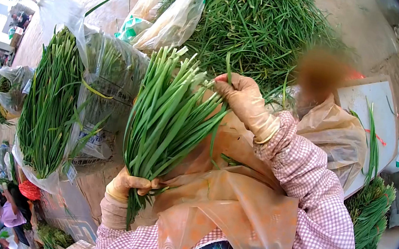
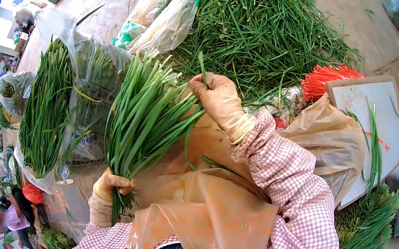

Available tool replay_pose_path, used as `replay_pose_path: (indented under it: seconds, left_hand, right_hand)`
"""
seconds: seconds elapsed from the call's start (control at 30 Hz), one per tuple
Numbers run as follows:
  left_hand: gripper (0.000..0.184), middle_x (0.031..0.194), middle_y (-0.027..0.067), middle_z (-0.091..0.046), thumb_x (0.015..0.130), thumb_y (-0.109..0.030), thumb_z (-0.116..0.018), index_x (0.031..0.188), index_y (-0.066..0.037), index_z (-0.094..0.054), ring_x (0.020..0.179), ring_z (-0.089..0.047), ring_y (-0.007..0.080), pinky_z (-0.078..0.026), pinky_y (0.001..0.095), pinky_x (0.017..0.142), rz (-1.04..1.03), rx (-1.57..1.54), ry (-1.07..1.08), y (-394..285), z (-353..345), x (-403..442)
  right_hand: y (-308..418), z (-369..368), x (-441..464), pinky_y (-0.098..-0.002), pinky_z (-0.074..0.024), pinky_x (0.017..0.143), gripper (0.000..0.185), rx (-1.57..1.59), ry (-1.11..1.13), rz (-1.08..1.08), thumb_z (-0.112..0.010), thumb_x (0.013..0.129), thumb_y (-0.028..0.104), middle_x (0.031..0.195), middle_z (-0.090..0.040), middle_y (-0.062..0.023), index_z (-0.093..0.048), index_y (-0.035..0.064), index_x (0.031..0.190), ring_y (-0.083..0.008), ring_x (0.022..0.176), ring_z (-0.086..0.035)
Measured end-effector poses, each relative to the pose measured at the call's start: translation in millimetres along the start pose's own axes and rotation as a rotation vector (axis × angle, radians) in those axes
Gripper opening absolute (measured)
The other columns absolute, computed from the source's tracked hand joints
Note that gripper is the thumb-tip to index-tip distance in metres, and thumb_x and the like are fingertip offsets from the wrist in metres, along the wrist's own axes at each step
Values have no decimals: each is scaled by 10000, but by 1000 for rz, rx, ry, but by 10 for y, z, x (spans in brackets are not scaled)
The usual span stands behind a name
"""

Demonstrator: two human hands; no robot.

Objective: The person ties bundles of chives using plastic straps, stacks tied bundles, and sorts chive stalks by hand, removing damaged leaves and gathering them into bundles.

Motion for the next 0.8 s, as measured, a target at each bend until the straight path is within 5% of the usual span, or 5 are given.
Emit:
replay_pose_path:
  seconds: [0.17,0.27,0.33,0.57,0.8]
  left_hand:
    - [595,783,155,-618,605,27,-643,1180,40,-490,468,-466,151,-347,244,397,-3,-39,48,-10,32,65]
    - [609,778,148,-620,609,30,-647,1195,37,-481,463,-465,147,-349,244,396,-4,-7,53,-5,45,109]
    - [586,776,143,-619,610,33,-646,1176,34,-493,455,-455,144,-346,245,394,15,-11,27,0,23,123]
    - [535,776,136,-621,606,28,-647,1125,43,-521,450,-436,138,-354,240,416,34,142,-18,-80,-105,116]
    - [537,727,147,-602,591,7,-631,1116,49,-526,452,-421,145,-336,247,418,24,-22,5,-12,-25,133]
  right_hand:
    - [301,649,65,-264,-480,585,160,-3,-193,67,-626,893,220,684,-626,-8,-656,75,955,-139,618,-588]
    - [60,1216,293,-290,-506,664,229,-847,-407,262,-653,870,241,775,-652,-39,-648,71,1024,-170,706,-615]
    - [180,1027,76,-303,-497,763,323,-828,-462,714,-667,853,251,896,-659,-80,-621,50,1102,-185,832,-615]
    - [588,111,38,-283,-474,654,342,-253,226,193,-679,846,299,764,-612,-57,-609,1,998,-136,691,-552]
    - [466,172,83,-314,-484,600,138,-760,101,763,-657,848,164,682,-582,-64,-604,44,890,-130,654,-584]
Point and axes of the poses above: each hand's wrist, its own x-axis towards the middle knuckle, its own z-axis out of the back of the hand, y = z × x, the point moved 1 cm from there along x, towards the middle knuckle
